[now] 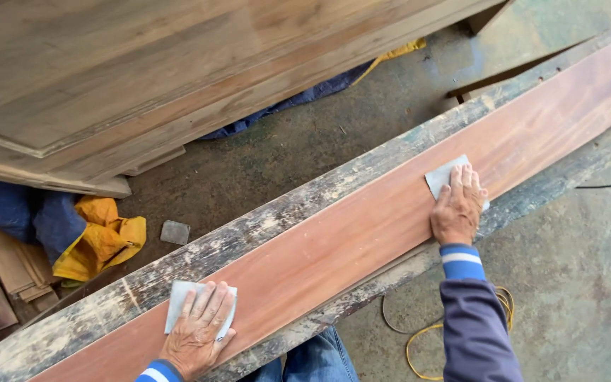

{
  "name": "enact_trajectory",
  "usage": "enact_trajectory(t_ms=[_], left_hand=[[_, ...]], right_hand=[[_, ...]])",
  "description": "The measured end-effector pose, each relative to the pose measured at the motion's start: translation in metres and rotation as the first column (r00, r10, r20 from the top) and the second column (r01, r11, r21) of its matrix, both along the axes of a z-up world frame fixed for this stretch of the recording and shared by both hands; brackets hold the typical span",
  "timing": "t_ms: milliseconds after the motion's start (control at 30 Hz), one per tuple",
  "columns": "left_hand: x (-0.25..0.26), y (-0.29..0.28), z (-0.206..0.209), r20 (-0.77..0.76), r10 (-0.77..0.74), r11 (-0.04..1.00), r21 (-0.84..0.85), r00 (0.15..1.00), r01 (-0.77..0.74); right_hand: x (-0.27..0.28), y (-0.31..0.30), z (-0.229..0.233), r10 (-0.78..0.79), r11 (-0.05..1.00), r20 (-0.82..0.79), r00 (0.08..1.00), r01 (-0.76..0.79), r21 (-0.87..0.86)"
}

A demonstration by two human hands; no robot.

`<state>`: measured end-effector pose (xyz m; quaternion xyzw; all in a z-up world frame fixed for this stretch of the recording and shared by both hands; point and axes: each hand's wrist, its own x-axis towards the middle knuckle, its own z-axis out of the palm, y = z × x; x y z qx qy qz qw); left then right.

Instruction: Manually sanding a long wooden plank with pieces of sandpaper in a workshop environment.

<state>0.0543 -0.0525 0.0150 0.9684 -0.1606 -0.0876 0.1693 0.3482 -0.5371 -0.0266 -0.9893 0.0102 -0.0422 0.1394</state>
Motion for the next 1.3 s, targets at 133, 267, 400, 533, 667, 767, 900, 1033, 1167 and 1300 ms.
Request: enact_trajectory(t_ms=[133,267,400,533,667,767,900,1033,1167,1300], left_hand=[[0.067,-0.064,-0.002,0.089,-0.011,1.000,-0.028,0.996,0.014],[0.198,-0.175,-0.014,0.133,-0.156,0.977,-0.126,0.979,0.172],[0.281,-0.273,-0.040,0.256,-0.125,0.959,-0.217,0.959,0.183],[0.254,-0.255,-0.018,0.255,-0.110,0.967,-0.194,0.961,0.163],[0.143,-0.160,0.011,0.067,-0.306,0.939,-0.144,0.950,0.313],[0.081,-0.112,-0.005,0.008,-0.373,0.924,-0.087,0.928,0.372],[0.117,-0.138,-0.004,-0.046,-0.431,0.898,-0.116,0.901,0.424],[0.222,-0.247,-0.006,0.155,-0.511,0.856,0.005,0.846,0.516],[0.250,-0.286,-0.015,0.170,-0.420,0.893,-0.099,0.892,0.439],[0.194,-0.235,-0.001,0.104,-0.353,0.932,-0.045,0.930,0.359]], right_hand=[[0.003,0.008,-0.006,-0.071,0.997,0.051,0.996,0.072,-0.015],[0.005,0.009,-0.006,-0.072,0.997,0.063,0.995,0.072,0.006],[0.004,0.007,-0.008,-0.063,0.998,0.050,0.997,0.063,-0.004],[0.002,0.005,-0.007,-0.043,0.999,0.048,0.998,0.043,0.011],[0.004,0.008,-0.005,-0.050,0.998,0.059,0.997,0.047,0.045],[0.001,0.006,-0.009,-0.064,0.997,0.061,0.996,0.061,0.043],[0.000,0.007,-0.008,-0.079,0.996,0.063,0.995,0.076,0.047],[0.004,0.004,-0.010,-0.085,0.996,0.056,0.995,0.084,0.018],[0.007,-0.004,-0.011,-0.060,0.998,0.055,0.997,0.059,0.022],[0.004,-0.004,-0.012,-0.055,0.997,0.061,0.997,0.052,0.048]])
